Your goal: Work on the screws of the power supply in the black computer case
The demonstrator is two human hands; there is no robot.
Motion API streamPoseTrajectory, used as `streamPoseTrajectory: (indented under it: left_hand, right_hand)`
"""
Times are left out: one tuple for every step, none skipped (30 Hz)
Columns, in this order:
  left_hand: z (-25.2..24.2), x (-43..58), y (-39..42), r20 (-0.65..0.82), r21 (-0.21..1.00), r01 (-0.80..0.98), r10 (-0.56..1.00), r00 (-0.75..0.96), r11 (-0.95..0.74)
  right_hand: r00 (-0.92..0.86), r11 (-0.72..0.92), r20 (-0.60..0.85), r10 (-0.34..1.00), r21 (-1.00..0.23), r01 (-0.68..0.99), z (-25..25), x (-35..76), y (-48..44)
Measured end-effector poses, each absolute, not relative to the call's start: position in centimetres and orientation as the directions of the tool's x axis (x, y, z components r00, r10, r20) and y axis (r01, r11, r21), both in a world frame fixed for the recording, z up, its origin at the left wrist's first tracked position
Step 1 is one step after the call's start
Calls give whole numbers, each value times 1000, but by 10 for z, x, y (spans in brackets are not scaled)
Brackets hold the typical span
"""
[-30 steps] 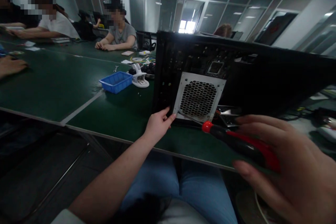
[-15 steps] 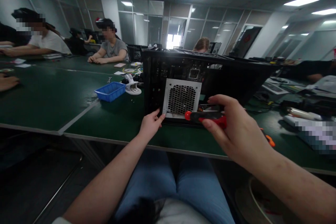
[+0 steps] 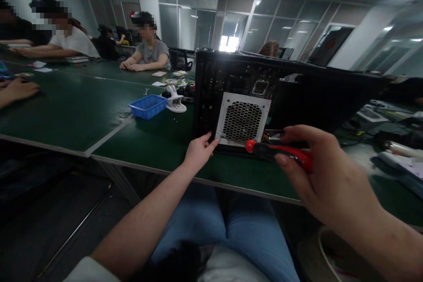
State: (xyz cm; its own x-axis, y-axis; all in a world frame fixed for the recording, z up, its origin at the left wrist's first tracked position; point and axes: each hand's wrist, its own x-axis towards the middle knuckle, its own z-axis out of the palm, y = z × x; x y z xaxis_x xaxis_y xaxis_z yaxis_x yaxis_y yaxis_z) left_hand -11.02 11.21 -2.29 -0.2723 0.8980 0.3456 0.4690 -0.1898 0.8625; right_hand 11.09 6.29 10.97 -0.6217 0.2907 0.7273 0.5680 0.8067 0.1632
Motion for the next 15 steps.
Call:
streamPoseTrajectory:
  left_hand:
    - [-23, -110, 112, 346, 862, 470, 898, -273, -189]
    - [-23, -110, 112, 345, 862, 471, 898, -272, -188]
    - [-23, -110, 112, 344, 862, 472, 899, -272, -187]
    - [-23, -110, 112, 343, 862, 472, 899, -272, -185]
    - [-22, -110, 112, 342, 862, 472, 900, -272, -184]
    - [-22, -110, 112, 341, 863, 471, 900, -273, -184]
    - [-22, -110, 113, 341, 863, 470, 899, -274, -184]
    - [-22, -110, 113, 341, 864, 469, 899, -276, -183]
    - [-23, -110, 113, 340, 865, 467, 898, -278, -184]
    - [-23, -110, 113, 340, 866, 465, 898, -279, -184]
    - [-23, -111, 113, 339, 868, 462, 899, -279, -184]
    - [-24, -111, 114, 338, 869, 459, 899, -279, -185]
    - [-24, -111, 114, 338, 870, 456, 899, -277, -186]
    - [-24, -111, 114, 338, 871, 454, 900, -275, -188]
    - [-25, -111, 115, 338, 872, 452, 901, -273, -190]
  right_hand:
    - [-630, 815, 726, 277, 169, 554, 110, 110, 63]
    - [-647, 829, 717, 260, 177, 530, 111, 108, 64]
    - [-667, 845, 703, 247, 182, 504, 113, 107, 64]
    - [-684, 857, 689, 240, 181, 483, 116, 106, 64]
    - [-699, 865, 674, 241, 177, 469, 118, 106, 64]
    - [-708, 869, 662, 246, 172, 464, 120, 106, 64]
    - [-707, 863, 658, 260, 170, 475, 121, 106, 64]
    - [-700, 850, 660, 273, 176, 497, 121, 107, 64]
    - [-691, 828, 662, 292, 186, 528, 121, 107, 65]
    - [-674, 800, 672, 306, 202, 565, 120, 108, 66]
    - [-659, 772, 682, 317, 219, 597, 118, 107, 68]
    - [-650, 750, 693, 313, 240, 616, 116, 107, 69]
    - [-650, 739, 695, 309, 254, 624, 115, 106, 70]
    - [-660, 748, 692, 292, 265, 609, 114, 105, 71]
    - [-678, 769, 679, 282, 262, 583, 113, 104, 71]
